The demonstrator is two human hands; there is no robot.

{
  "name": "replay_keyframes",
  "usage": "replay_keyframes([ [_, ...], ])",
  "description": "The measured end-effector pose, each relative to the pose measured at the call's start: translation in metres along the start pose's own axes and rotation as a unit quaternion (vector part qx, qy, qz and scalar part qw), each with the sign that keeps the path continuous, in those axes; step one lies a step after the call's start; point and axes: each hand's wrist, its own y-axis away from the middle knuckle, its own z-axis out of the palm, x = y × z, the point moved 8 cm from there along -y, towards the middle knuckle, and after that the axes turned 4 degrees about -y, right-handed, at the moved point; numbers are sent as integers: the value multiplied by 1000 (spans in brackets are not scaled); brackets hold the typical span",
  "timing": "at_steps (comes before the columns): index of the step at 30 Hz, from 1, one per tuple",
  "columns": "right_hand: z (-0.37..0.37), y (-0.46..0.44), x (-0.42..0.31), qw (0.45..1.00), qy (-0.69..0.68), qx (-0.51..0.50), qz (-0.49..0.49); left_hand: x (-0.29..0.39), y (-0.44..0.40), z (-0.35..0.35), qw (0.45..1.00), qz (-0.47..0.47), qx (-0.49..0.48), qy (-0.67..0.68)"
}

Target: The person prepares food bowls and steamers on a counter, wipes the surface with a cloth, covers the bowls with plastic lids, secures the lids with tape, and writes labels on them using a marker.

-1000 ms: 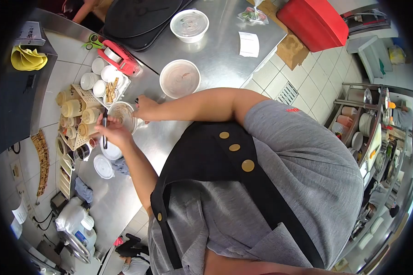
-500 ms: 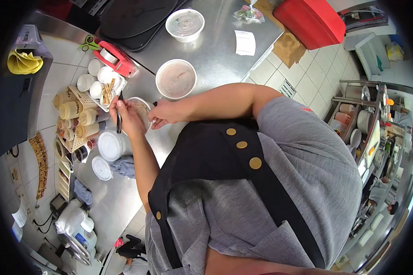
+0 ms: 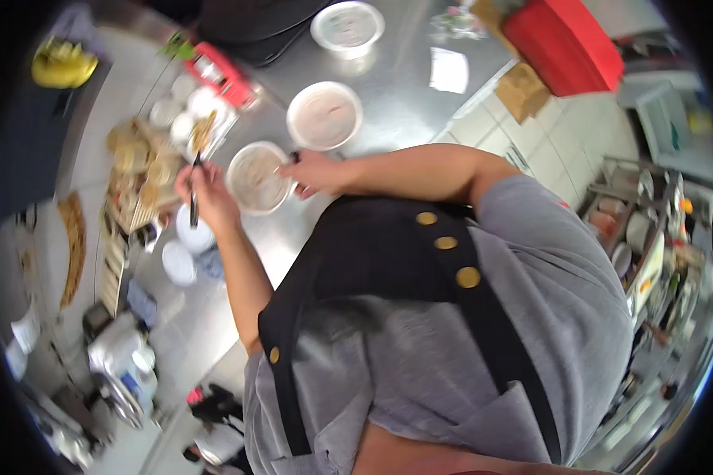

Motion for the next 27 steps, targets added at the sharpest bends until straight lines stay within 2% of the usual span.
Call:
replay_keyframes([
  [2, -1, -8, 10, 999, -26, -11, 26, -2, -8, -28, 999, -35, 24, -2],
  [3, 0, -7, 11, 999, -28, -15, 33, -3, -10, -43, 998, -31, 36, 31],
  [5, 5, 2, 1, 998, -39, -26, 46, 0, -16, -63, 998, -28, 50, 15],
  [7, 8, 1, -1, 997, -46, -41, 56, 11, -11, -62, 997, -50, 64, 4],
  [9, 3, -3, 3, 995, -65, -14, 75, 10, -4, -62, 995, -61, 76, 0],
  [11, 4, -4, 3, 995, -53, -31, 77, 2, -1, -57, 995, -70, 43, -60],
  [14, 7, -5, 4, 995, -43, -46, 81, -14, 7, -48, 991, -117, 26, -53],
  [16, 7, -5, 4, 995, -41, -48, 83, -14, 13, -39, 991, -119, 21, -66],
  [18, 7, -5, 3, 994, -38, -48, 85, -10, 15, -35, 965, -97, -9, -243],
  [19, 7, -4, 2, 995, -36, -47, 86, -11, 16, -32, 975, -85, -33, -201],
  [23, 8, -4, -1, 996, -44, -36, 68, -15, 14, -29, 971, -58, -34, -229],
  [27, 8, -3, -1, 996, -45, -40, 64, -11, 15, -25, 971, -57, 0, -231],
])
